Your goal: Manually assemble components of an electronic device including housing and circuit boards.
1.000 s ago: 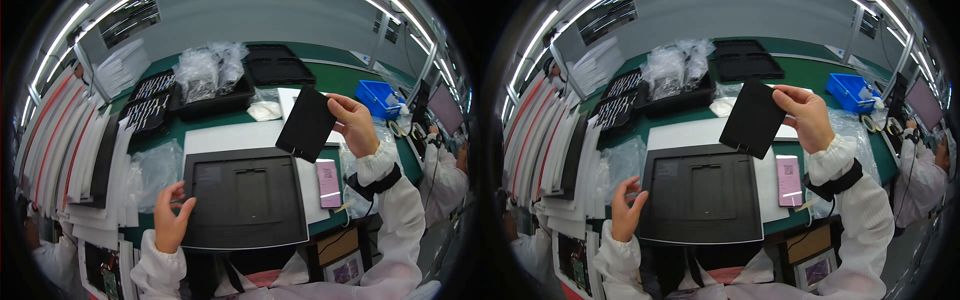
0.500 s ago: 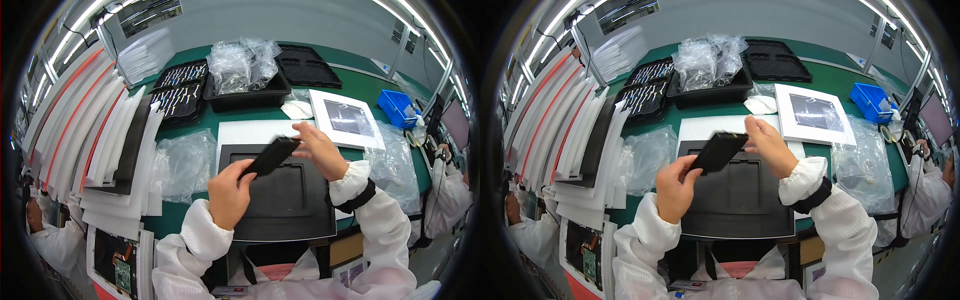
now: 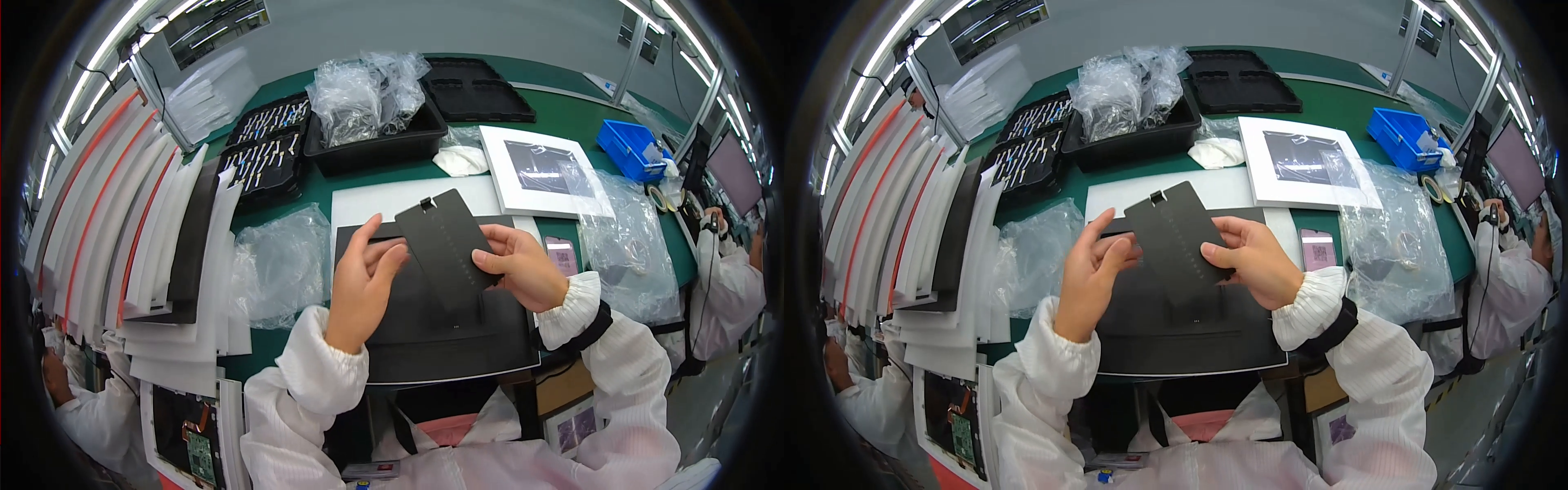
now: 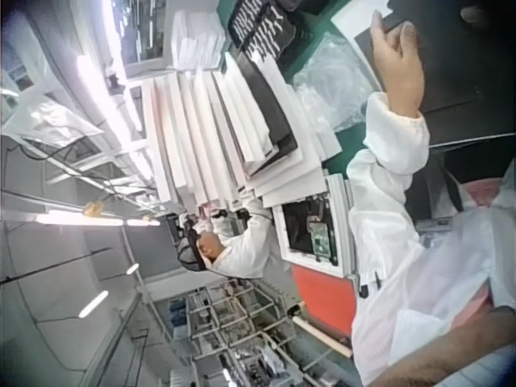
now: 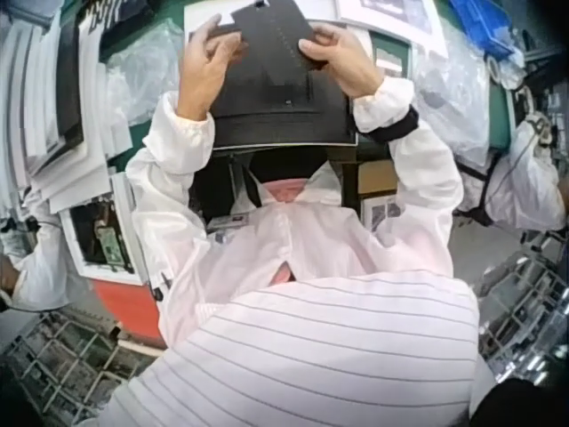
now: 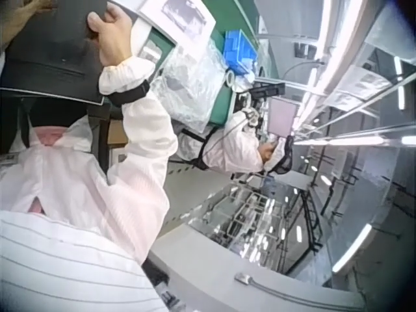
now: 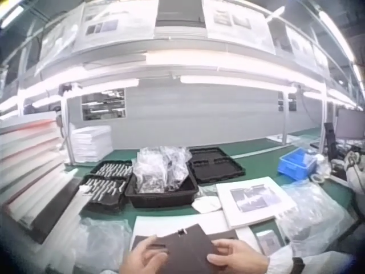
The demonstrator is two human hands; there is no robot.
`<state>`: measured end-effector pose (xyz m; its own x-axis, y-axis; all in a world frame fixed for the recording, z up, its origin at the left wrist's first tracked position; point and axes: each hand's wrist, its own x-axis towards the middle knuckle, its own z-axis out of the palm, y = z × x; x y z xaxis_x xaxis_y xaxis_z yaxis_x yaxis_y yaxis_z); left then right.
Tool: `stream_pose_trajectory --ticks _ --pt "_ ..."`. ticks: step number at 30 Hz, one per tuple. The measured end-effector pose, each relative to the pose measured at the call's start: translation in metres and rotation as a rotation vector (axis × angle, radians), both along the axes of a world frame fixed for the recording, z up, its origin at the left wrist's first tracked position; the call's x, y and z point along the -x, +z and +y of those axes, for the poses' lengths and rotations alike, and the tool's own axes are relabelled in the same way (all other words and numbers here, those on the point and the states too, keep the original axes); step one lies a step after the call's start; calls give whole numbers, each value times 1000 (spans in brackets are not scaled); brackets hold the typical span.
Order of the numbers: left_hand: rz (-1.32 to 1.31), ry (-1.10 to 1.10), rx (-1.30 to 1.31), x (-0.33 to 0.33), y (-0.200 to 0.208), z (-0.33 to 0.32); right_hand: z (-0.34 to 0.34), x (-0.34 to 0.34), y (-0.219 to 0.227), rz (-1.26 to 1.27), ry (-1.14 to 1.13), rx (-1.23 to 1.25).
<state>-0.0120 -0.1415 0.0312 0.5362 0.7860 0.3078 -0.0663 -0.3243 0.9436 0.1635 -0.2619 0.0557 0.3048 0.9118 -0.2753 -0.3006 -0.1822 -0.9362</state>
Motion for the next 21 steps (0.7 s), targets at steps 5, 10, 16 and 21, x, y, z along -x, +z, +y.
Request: stream_pose_trajectory --ticks 5,10,16,21 --pt "214 -194 165 -19 -3 5 -3 -1 -29 -268 111 -53" --pt "408 -207 -29 -26 -23 1 -9 1 -42 -770 86 -210" --pt "537 -133 -119 -28 -24 -3 -3 -7 -34 -860 135 -170" --pt "591 -136 -111 -24 -17 1 4 -8 -27 -880 212 -5"
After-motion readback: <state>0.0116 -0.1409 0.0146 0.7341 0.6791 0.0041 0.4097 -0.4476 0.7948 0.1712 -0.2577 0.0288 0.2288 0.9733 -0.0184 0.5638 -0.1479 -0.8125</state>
